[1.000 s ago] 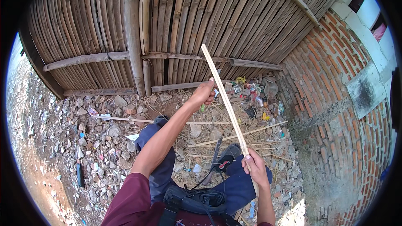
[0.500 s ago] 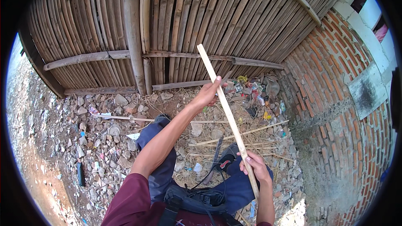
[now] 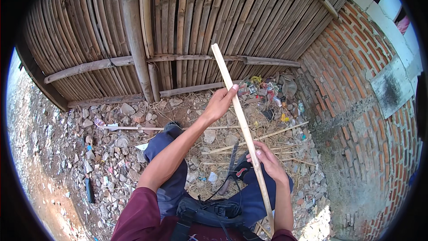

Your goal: The person peels and whittles long strips of bamboo using a knife.

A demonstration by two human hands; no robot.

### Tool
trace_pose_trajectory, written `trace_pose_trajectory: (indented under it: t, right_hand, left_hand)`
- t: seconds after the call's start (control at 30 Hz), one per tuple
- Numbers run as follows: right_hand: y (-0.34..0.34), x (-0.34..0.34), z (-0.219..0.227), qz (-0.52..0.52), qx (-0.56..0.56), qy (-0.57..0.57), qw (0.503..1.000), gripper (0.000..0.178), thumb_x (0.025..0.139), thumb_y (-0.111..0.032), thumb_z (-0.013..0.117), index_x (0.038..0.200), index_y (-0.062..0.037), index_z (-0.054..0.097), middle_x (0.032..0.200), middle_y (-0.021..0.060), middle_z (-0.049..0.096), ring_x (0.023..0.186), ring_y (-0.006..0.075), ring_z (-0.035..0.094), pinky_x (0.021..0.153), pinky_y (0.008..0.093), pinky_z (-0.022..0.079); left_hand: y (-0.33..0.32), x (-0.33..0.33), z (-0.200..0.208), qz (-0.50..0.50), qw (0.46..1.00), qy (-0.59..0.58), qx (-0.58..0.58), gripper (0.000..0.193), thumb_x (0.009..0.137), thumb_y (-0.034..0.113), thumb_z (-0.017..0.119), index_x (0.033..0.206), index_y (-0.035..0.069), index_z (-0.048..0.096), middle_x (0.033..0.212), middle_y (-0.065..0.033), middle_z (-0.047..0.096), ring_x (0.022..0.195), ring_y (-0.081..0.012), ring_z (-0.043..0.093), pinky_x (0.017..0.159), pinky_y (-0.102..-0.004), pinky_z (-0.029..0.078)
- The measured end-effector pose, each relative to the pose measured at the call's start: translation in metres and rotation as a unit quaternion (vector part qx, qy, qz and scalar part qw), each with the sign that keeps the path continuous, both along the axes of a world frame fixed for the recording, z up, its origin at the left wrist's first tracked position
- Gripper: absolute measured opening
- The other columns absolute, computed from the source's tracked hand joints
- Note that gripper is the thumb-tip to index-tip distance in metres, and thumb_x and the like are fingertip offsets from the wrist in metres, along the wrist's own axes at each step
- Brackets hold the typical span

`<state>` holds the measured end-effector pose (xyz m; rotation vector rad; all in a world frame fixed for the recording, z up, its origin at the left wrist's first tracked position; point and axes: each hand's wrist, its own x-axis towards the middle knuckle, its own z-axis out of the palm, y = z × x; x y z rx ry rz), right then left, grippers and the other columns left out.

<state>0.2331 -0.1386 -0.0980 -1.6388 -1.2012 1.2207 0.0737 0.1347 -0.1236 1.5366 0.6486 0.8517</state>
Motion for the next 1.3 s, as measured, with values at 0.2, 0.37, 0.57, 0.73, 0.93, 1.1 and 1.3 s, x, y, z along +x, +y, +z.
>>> trace_pose_trajectory:
  t: [0.2, 0.37, 0.57, 0.73, 0.93, 1.1, 1.3]
  right_hand:
    - [0.058, -0.034, 0.022, -0.03, 0.013, 0.114, 0.993, 0.05, 0.117, -0.031, 0.042, 0.16, -0.0038, 0.041, 0.114, 0.0178, 0.071, 0.096, 0.0218, 0.073, 0.084, 0.034, 0.059]
    - [0.077, -0.034, 0.021, 0.01, 0.012, 0.144, 0.989, 0.049, 0.118, -0.035, 0.042, 0.156, -0.0042, 0.048, 0.093, 0.0093, 0.068, 0.065, 0.0094, 0.064, 0.057, 0.0216, 0.049]
    - [0.08, -0.018, 0.033, -0.064, 0.06, 0.042, 0.995, 0.038, 0.118, -0.022, 0.039, 0.149, -0.0069, 0.055, 0.077, -0.0021, 0.056, 0.056, 0.0018, 0.042, 0.05, 0.0186, 0.036]
    - [0.087, -0.003, 0.051, -0.153, 0.191, -0.337, 0.909, 0.023, 0.111, -0.012, 0.048, 0.128, 0.0, 0.057, 0.071, 0.022, 0.06, 0.064, 0.0397, 0.066, 0.06, 0.05, 0.046]
    - [0.103, 0.028, 0.058, -0.148, 0.14, -0.455, 0.867, 0.022, 0.11, -0.012, 0.05, 0.126, 0.0015, 0.057, 0.076, 0.0295, 0.066, 0.073, 0.0506, 0.068, 0.063, 0.058, 0.049]
    - [0.113, 0.058, 0.01, -0.128, 0.112, -0.492, 0.854, 0.02, 0.108, -0.013, 0.053, 0.12, 0.0023, 0.058, 0.076, 0.0316, 0.067, 0.076, 0.0512, 0.07, 0.067, 0.0601, 0.054]
    - [0.125, 0.066, -0.017, -0.087, 0.081, -0.499, 0.859, 0.021, 0.107, -0.015, 0.056, 0.115, 0.0029, 0.061, 0.082, 0.0331, 0.069, 0.081, 0.0552, 0.069, 0.073, 0.0634, 0.054]
  left_hand:
    - [-0.004, 0.0, 0.001, -0.01, 0.999, -0.022, 0.02, 0.059, 0.116, 0.051, 0.041, 0.133, 0.005, 0.074, 0.081, 0.0048, 0.056, 0.069, -0.0069, 0.038, 0.064, -0.0273, 0.035]
    - [-0.006, -0.004, 0.007, 0.003, 1.0, 0.015, 0.016, 0.07, 0.114, 0.058, 0.04, 0.112, -0.002, 0.076, 0.072, -0.004, 0.053, 0.073, -0.0147, 0.048, 0.068, -0.0387, 0.042]
    - [-0.002, -0.011, 0.011, 0.041, 0.996, 0.056, -0.057, 0.091, 0.109, 0.075, 0.022, 0.091, -0.002, 0.067, 0.074, -0.0074, 0.055, 0.073, -0.0215, 0.052, 0.072, -0.0416, 0.044]
    - [0.006, -0.006, -0.01, 0.052, 0.996, 0.071, -0.009, 0.06, 0.11, 0.051, 0.055, 0.133, -0.002, 0.071, 0.087, -0.0049, 0.065, 0.072, -0.0191, 0.055, 0.074, -0.0407, 0.048]
    - [0.012, 0.001, -0.02, -0.115, 0.975, -0.023, -0.19, 0.041, 0.113, 0.023, 0.054, 0.146, 0.001, 0.06, 0.088, -0.0005, 0.064, 0.071, -0.0089, 0.055, 0.066, -0.0275, 0.048]
    - [-0.002, 0.005, 0.003, -0.128, 0.972, -0.024, -0.197, 0.045, 0.117, 0.028, 0.048, 0.153, 0.001, 0.05, 0.084, -0.0007, 0.062, 0.064, -0.0083, 0.048, 0.059, -0.0255, 0.044]
    - [0.006, 0.019, -0.017, -0.042, 0.988, 0.077, -0.13, 0.04, 0.111, 0.038, 0.058, 0.133, 0.004, 0.06, 0.082, 0.0004, 0.062, 0.064, -0.0103, 0.051, 0.061, -0.0294, 0.044]
